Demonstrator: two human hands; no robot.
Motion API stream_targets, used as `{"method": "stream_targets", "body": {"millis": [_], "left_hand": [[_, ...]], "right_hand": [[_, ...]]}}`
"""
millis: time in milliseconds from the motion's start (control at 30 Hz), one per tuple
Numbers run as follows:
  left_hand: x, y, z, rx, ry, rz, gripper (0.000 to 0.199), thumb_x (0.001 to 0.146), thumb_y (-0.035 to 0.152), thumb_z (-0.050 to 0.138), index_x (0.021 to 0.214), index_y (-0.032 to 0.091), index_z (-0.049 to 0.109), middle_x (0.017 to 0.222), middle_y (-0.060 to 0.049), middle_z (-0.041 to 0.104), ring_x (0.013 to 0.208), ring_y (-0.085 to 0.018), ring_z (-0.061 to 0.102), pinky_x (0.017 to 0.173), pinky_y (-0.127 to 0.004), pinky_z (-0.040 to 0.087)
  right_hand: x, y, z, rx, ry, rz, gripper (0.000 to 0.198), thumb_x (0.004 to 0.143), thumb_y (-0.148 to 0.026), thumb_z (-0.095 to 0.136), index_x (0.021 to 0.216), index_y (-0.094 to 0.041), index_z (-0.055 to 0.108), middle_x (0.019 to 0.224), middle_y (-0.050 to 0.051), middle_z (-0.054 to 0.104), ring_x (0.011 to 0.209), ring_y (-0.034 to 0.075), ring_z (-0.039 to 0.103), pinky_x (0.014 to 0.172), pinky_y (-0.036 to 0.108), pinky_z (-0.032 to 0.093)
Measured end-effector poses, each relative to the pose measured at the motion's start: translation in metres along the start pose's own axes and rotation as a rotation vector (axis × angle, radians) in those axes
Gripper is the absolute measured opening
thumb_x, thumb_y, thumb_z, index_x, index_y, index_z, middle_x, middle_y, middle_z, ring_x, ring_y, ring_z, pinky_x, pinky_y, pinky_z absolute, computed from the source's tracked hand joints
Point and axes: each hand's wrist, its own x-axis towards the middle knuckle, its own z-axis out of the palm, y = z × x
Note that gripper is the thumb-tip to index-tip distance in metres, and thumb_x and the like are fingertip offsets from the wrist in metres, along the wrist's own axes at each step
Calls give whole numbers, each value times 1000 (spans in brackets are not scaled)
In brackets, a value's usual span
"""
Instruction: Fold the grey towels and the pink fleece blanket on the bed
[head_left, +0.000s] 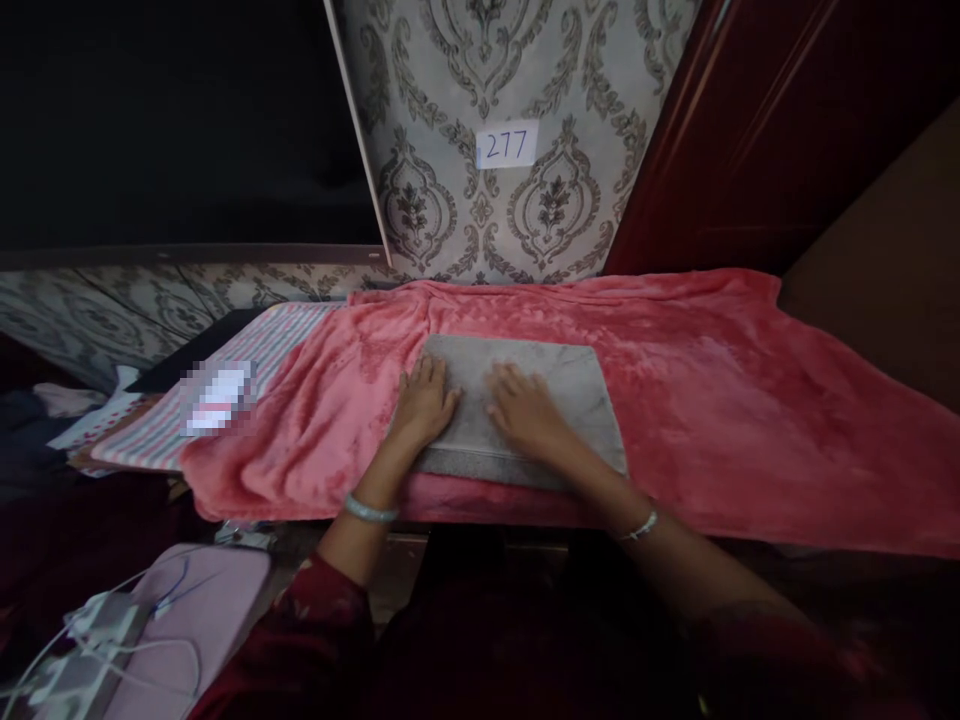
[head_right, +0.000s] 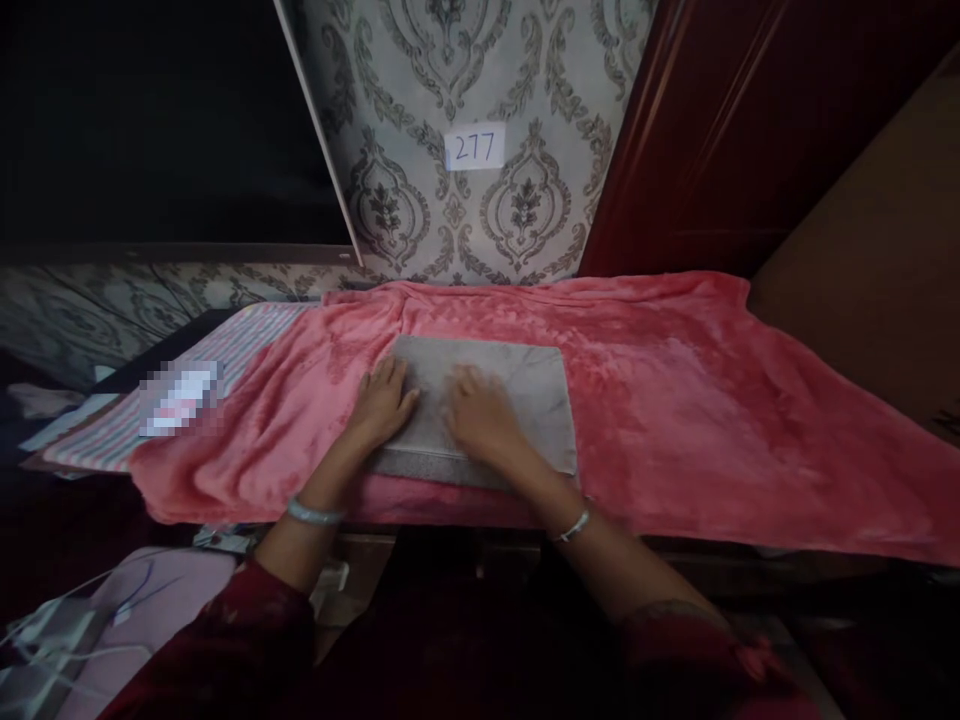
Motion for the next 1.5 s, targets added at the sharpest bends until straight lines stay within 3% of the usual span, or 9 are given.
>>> {"method": "stream_targets", "body": {"millis": [100, 200, 467, 600, 700, 833, 1033, 1233, 1500], "left_hand": [[-29, 4, 2, 45, -39, 75, 57, 100, 34, 37, 153, 14, 40, 161, -16, 35, 151, -30, 28, 121, -54, 26], [-43, 5, 7, 83, -62, 81, 55, 101, 34, 36, 153, 18, 42, 162, -15, 34, 151, -31, 28, 120, -55, 26], [-40, 2, 11, 63, -12, 94, 55, 100, 37, 36, 151, 18, 45, 161, -13, 36, 150, -30, 31, 120, -54, 28], [-43, -3, 13, 28, 32, 119, 53, 100, 37, 35, 146, 18, 51, 157, -13, 43, 148, -28, 36, 121, -52, 29], [-57, -14, 12, -2, 38, 180, 52, 100, 37, 34, 144, 18, 54, 155, -12, 46, 146, -27, 38, 121, -51, 27], [-84, -39, 9, -27, 47, 251, 55, 97, 43, 40, 148, 25, 49, 158, -8, 42, 148, -29, 34, 121, -58, 25], [-104, -68, 4, -141, 35, 338, 60, 96, 43, 45, 152, 22, 42, 163, -10, 32, 152, -28, 28, 122, -50, 30], [-103, -72, 1, -158, 40, 398, 62, 93, 24, 47, 154, 20, 39, 164, -10, 30, 150, -28, 31, 120, -48, 35], [-104, -69, 10, -167, 118, 391, 72, 82, 9, 44, 153, 18, 38, 162, -12, 35, 150, -27, 32, 121, -47, 35]], "right_hand": [[3, -38, 17, 40, -68, -111, 60, 102, -37, 31, 157, -15, 34, 164, 11, 26, 153, 28, 17, 122, 54, 15], [-7, -40, 29, 23, -69, -130, 62, 102, -39, 33, 157, -13, 33, 164, 11, 27, 152, 27, 21, 123, 50, 16], [-96, 37, 29, -16, 20, 18, 77, 97, -53, 46, 161, -16, 24, 165, 11, 20, 154, 26, 15, 125, 51, 14], [-140, 71, 32, 24, 115, 13, 78, 95, -41, 52, 162, -21, 17, 166, 8, 22, 154, 25, 14, 123, 52, 24], [-155, 89, 34, 109, 157, -11, 72, 96, -33, 50, 162, -26, 20, 164, 7, 29, 153, 24, 20, 121, 52, 31], [-159, 99, 38, 199, 260, -44, 69, 96, -24, 46, 161, -28, 24, 161, 7, 35, 151, 23, 26, 121, 51, 32], [-160, 102, 43, 234, 377, -83, 70, 92, -14, 44, 159, -31, 29, 156, 6, 44, 147, 21, 36, 118, 49, 38], [-155, 100, 48, 215, 440, -78, 77, 83, -5, 45, 156, -28, 35, 152, 7, 48, 143, 24, 40, 114, 50, 42], [-129, 106, 27, 267, 672, -135, 46, 84, -10, 49, 126, -24, 61, 121, 8, 70, 116, 24, 64, 102, 46, 50]]}}
